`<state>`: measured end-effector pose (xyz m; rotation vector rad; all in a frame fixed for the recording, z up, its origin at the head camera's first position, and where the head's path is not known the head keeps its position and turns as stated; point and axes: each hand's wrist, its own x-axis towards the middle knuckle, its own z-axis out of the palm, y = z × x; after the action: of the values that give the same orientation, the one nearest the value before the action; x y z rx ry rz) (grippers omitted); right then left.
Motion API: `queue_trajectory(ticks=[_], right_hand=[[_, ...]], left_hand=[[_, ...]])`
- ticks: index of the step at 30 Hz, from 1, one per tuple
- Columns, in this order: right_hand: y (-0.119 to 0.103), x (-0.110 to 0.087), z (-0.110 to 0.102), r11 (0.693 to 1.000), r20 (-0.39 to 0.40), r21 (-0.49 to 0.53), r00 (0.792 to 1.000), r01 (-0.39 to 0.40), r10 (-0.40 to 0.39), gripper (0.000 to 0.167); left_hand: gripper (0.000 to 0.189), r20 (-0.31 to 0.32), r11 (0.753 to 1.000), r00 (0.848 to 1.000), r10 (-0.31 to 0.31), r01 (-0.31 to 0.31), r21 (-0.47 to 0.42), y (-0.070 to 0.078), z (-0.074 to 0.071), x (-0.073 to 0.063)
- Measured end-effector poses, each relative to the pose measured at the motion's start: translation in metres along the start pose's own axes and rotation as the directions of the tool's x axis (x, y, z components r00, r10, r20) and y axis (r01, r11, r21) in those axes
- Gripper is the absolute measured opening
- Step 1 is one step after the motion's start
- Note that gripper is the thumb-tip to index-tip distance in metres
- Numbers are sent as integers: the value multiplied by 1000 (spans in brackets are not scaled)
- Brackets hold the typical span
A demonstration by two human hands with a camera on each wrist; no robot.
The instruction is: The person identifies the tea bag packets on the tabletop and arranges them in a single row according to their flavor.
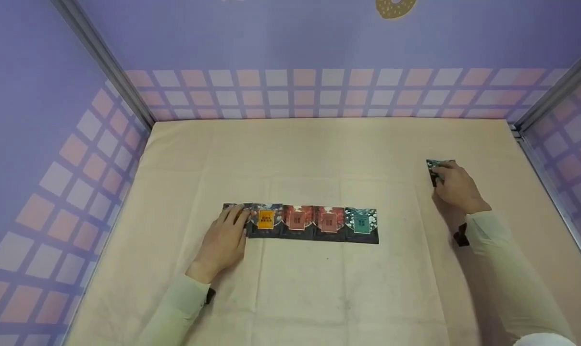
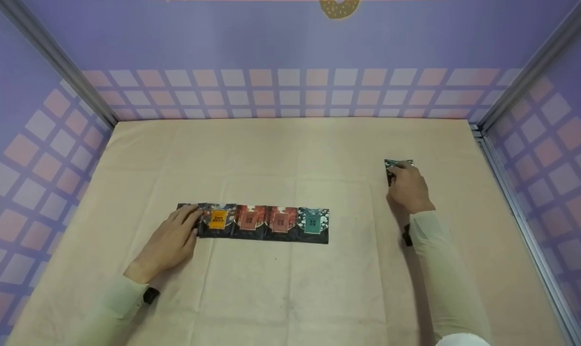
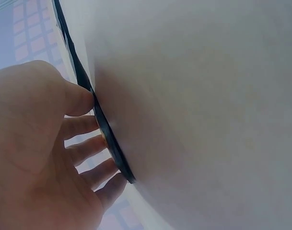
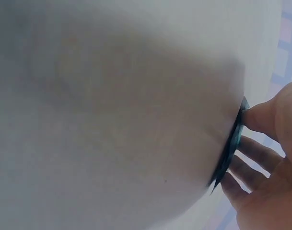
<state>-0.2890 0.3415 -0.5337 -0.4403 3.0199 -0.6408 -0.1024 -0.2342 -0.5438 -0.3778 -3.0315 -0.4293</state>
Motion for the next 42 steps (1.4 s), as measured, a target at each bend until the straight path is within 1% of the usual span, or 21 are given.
queue_trajectory(ticks=[5,8,14,17,22,27,33,39,42], right_hand=[[-7,-6,0,997,-2,-65,999,47,-48,41],[-10,-10,0,993,1,-85,997,76,-76,40],[-14,-20,1,994,32,-92,998,51,-48,41],[-17,-24,1,995,49,-87,998,41,-37,41],[-21,-34,0,996,86,-69,995,53,-47,43],[-28,-48,1,994,117,-79,991,79,-69,47],[-39,-60,6,993,105,-61,990,101,-95,46],[-43,-69,11,988,52,-34,987,152,-150,46],[-46,-74,13,987,45,-25,987,157,-155,46]], left_hand=[[45,-2,1000,1000,-2,2,3,-1,0,1],[45,-4,1000,1000,-4,4,3,-2,0,1],[47,18,1000,1000,-16,16,-2,-2,-1,0],[47,15,1000,1000,-20,20,-6,-2,-1,1],[46,9,1000,1000,-9,9,-16,-2,-1,2],[45,0,1000,1000,7,-7,-18,-2,1,2],[46,9,1000,1000,-2,2,-2,-3,1,1],[47,19,1000,1000,-4,4,2,-3,2,1],[47,23,1000,1000,-9,9,-2,-2,2,1]])
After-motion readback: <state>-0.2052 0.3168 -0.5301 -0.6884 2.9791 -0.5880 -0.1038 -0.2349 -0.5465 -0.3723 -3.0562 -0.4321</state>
